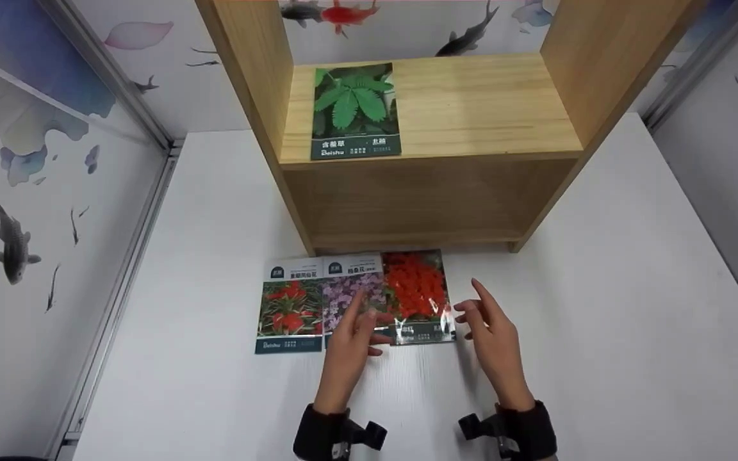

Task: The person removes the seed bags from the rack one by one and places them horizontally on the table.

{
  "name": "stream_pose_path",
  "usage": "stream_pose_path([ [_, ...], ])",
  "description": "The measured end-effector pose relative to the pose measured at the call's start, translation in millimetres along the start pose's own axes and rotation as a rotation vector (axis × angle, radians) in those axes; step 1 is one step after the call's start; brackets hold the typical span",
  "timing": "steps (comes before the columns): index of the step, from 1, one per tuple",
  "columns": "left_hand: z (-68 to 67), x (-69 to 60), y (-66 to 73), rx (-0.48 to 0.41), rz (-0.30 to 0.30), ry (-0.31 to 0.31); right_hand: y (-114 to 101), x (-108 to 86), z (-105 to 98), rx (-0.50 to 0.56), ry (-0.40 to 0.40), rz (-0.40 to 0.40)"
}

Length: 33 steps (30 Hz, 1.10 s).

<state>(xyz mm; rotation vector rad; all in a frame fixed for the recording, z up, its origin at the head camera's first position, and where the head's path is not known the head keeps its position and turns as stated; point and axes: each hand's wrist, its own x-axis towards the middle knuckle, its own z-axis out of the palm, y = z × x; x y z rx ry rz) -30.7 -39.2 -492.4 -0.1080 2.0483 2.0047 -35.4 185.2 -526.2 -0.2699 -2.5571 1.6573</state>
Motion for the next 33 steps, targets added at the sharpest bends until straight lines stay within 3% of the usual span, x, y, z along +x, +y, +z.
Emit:
stream_pose_path([
  [7,-7.8,11.4,-10.7,0.023,0.074,0.064,-12.8,5.8,-7.0,0.044,0.017,-0.038],
  [12,-12.2,13.5,-1.9,0.072,0.109,0.111,-27.6,14.5,-14.7,0.044,0.042,-0.097],
  [23,-17.1,1.4,65.5,0.125,0.190,0.128,-69.0,31.6,-20.8,0.066,0.024,-0.213],
  [29,-19.8,0.5,87.1,0.228,0.265,0.162,-84.5,40.6,-21.3,0.020,0.008,-0.320],
  [33,-21.6,0.5,96.3,0.249,0.299,0.160,-96.0,47.4,-23.4,-0.003,0.003,-0.362],
])
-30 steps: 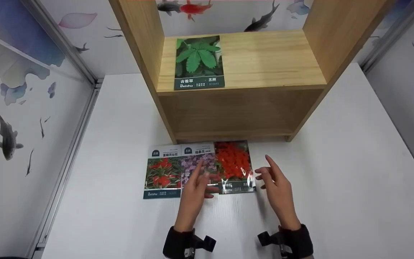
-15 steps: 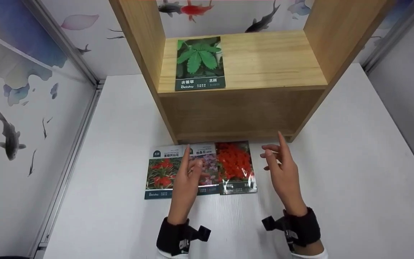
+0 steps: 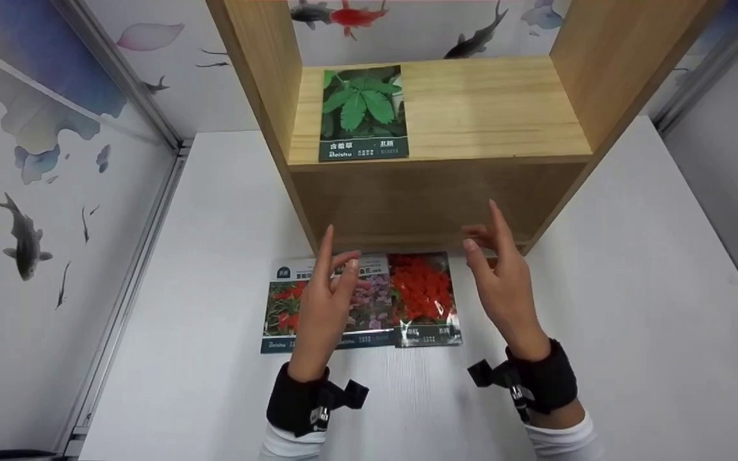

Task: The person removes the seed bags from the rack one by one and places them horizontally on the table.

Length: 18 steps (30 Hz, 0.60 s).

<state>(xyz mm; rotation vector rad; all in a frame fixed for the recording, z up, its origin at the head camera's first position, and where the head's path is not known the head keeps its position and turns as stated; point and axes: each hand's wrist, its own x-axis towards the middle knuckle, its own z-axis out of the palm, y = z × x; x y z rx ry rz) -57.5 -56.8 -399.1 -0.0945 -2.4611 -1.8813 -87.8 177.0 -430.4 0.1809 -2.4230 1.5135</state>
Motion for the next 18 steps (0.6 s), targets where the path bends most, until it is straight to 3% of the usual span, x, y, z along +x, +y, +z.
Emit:
stream_pose_path([
  [10,-7.5,13.6,15.4,-0.042,0.065,0.008,-20.1,23.1,-4.0,-0.037,-0.020,-0.087],
  [18,-13.9,33.3,-2.1,-0.041,0.093,0.017,-24.2,40.3,-8.1,-0.041,-0.044,-0.100],
])
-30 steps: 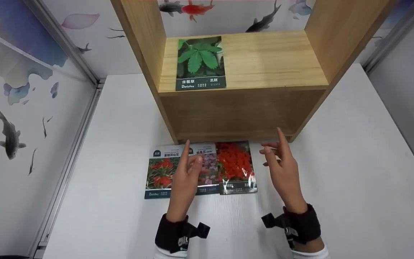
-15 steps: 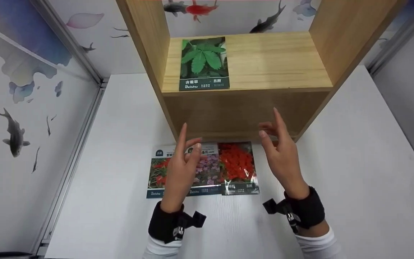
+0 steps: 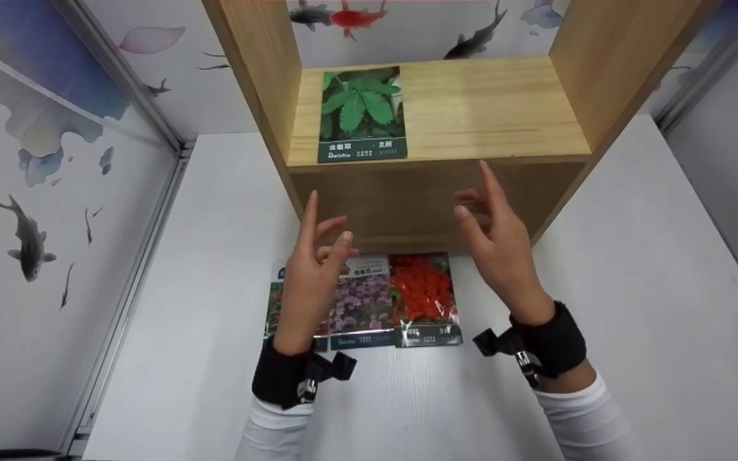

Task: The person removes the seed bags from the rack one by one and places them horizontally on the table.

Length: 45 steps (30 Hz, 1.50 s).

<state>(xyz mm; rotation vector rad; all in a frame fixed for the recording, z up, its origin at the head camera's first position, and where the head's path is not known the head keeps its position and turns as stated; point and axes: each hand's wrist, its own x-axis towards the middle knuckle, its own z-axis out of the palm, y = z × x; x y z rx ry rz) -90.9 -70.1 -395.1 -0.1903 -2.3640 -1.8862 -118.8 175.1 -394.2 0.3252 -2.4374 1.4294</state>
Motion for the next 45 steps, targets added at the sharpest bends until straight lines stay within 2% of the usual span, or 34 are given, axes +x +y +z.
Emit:
stream_pose_path([
  [4,-2.8,5.5,-2.3,0.015,0.042,0.014,1.8,12.0,-2.7,-0.017,-0.016,0.020],
  [9,-5.0,9.2,2.8,0.041,0.059,0.021,4.6,23.4,-8.3,-0.024,-0.038,0.060],
  [10,-5.4,9.3,8.7,0.053,0.056,0.022,4.4,25.1,-9.3,-0.022,-0.047,0.068],
  [14,-7.5,17.9,9.5,0.062,0.051,0.018,3.3,30.4,-10.4,0.013,-0.107,0.121],
  [22,-11.9,39.7,-5.8,0.041,0.005,0.027,-0.8,42.1,-3.6,0.110,-0.179,0.223],
  [30,-17.4,56.8,-4.5,0.108,-0.006,0.037,-7.8,51.0,1.6,0.076,-0.214,0.233],
  [36,-21.2,71.7,1.0,0.144,-0.014,0.019,-12.7,60.8,11.7,0.134,-0.234,0.254],
  [41,-23.3,79.6,8.8,0.075,-0.058,0.007,-16.6,66.5,20.2,0.177,-0.244,0.263],
  [45,-22.3,81.5,24.6,-0.009,-0.081,-0.027,-23.7,69.4,23.6,0.194,-0.251,0.252],
])
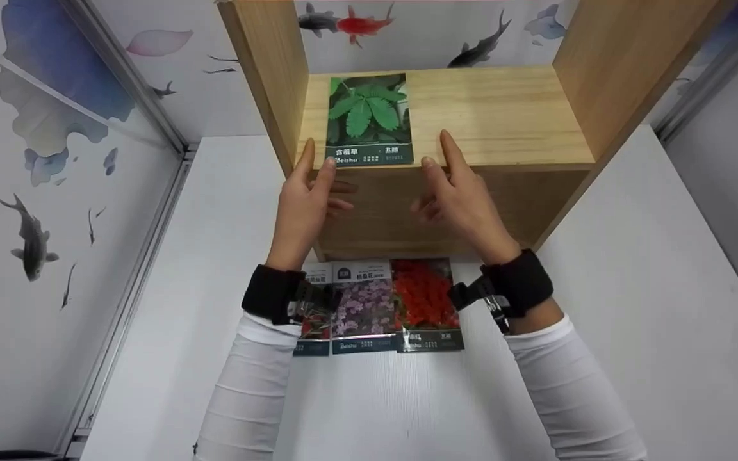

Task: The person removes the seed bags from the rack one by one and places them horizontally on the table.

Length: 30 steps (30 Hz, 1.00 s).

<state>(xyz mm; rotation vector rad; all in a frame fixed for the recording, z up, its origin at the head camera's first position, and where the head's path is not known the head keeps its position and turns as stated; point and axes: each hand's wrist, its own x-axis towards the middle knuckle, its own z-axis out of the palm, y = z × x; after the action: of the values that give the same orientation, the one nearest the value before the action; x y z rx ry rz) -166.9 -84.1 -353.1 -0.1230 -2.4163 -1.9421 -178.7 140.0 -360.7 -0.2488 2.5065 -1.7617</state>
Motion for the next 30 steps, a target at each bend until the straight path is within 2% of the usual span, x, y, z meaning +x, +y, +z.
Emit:
stream_pose_path([
  [5,3.7,1.4,13.3,-0.029,-0.023,0.001,-18.9,-5.0,7.7,-0.001,-0.020,0.002],
  [10,6.8,5.0,11.4,-0.088,-0.031,0.006,-38.8,-12.2,17.9,-0.022,0.004,0.013],
  [15,7.4,5.5,8.0,-0.130,-0.046,-0.003,-25.8,-1.0,31.9,0.000,0.050,-0.003],
  [22,8.2,8.2,9.3,-0.167,-0.035,-0.013,-7.9,17.2,46.1,-0.007,0.177,-0.071],
  [30,5.4,6.6,9.8,-0.198,-0.030,-0.029,-8.5,19.3,54.3,0.097,0.199,-0.082],
])
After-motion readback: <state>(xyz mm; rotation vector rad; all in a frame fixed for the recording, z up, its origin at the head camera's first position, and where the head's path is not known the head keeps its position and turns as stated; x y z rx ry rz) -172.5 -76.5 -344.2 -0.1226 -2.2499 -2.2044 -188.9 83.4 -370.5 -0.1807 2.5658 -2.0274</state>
